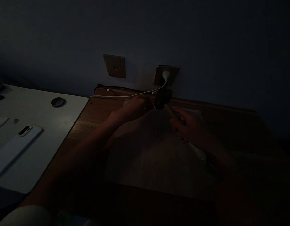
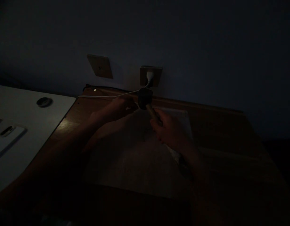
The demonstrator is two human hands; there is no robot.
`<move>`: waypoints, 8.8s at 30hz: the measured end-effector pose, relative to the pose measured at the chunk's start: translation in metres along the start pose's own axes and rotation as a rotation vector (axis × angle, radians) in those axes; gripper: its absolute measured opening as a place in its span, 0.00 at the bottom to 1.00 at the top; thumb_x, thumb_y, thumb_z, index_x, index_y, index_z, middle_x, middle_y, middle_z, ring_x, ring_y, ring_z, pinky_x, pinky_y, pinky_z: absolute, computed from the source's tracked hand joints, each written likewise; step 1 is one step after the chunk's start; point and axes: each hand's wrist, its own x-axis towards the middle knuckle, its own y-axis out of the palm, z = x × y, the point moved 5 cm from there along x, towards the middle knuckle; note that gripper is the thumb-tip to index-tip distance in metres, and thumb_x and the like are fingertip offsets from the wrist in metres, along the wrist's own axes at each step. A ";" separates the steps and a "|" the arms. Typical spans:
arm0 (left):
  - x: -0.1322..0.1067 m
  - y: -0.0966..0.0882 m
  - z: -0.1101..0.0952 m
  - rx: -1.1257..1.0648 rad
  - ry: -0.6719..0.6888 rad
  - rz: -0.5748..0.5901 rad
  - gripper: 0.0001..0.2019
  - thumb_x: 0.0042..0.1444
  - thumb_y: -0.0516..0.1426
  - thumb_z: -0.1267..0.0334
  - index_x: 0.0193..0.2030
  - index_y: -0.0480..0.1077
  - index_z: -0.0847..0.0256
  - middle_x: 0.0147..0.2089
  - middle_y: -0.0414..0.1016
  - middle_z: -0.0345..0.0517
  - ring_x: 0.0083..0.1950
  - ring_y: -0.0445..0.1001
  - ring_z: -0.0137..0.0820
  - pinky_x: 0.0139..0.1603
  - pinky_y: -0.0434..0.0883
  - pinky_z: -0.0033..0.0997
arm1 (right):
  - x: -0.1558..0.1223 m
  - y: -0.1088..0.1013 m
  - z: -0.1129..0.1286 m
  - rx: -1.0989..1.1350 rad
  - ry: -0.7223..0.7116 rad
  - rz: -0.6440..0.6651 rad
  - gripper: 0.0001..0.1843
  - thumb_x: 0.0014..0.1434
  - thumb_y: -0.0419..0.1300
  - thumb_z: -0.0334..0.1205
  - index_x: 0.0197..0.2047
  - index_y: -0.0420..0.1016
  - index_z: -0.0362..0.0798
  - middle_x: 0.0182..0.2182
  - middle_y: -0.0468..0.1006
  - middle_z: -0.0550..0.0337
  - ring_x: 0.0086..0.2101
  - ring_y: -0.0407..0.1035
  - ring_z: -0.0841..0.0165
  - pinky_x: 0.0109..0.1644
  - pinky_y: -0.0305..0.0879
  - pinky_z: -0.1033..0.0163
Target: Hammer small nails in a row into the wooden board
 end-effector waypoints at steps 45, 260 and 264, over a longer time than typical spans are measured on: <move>-0.007 0.032 0.032 -0.320 -0.174 -0.070 0.23 0.54 0.64 0.69 0.58 0.72 0.64 0.48 0.85 0.49 0.47 0.84 0.36 0.46 0.77 0.31 | 0.001 0.005 -0.003 -0.053 0.024 0.056 0.25 0.67 0.57 0.40 0.66 0.74 0.49 0.22 0.69 0.68 0.15 0.64 0.73 0.14 0.61 0.69; 0.031 0.064 -0.013 -0.025 -0.038 -0.042 0.12 0.61 0.57 0.72 0.49 0.79 0.62 0.46 0.83 0.50 0.46 0.80 0.35 0.48 0.75 0.34 | -0.066 0.010 -0.108 0.367 0.187 -0.279 0.42 0.62 0.62 0.60 0.70 0.65 0.43 0.19 0.67 0.73 0.15 0.59 0.72 0.15 0.58 0.66; 0.031 0.064 -0.013 0.118 0.003 -0.055 0.11 0.64 0.58 0.70 0.50 0.79 0.61 0.47 0.83 0.53 0.51 0.79 0.41 0.56 0.73 0.42 | -0.066 0.009 -0.107 0.366 0.179 -0.303 0.44 0.60 0.63 0.62 0.70 0.66 0.42 0.19 0.69 0.72 0.14 0.59 0.72 0.15 0.58 0.66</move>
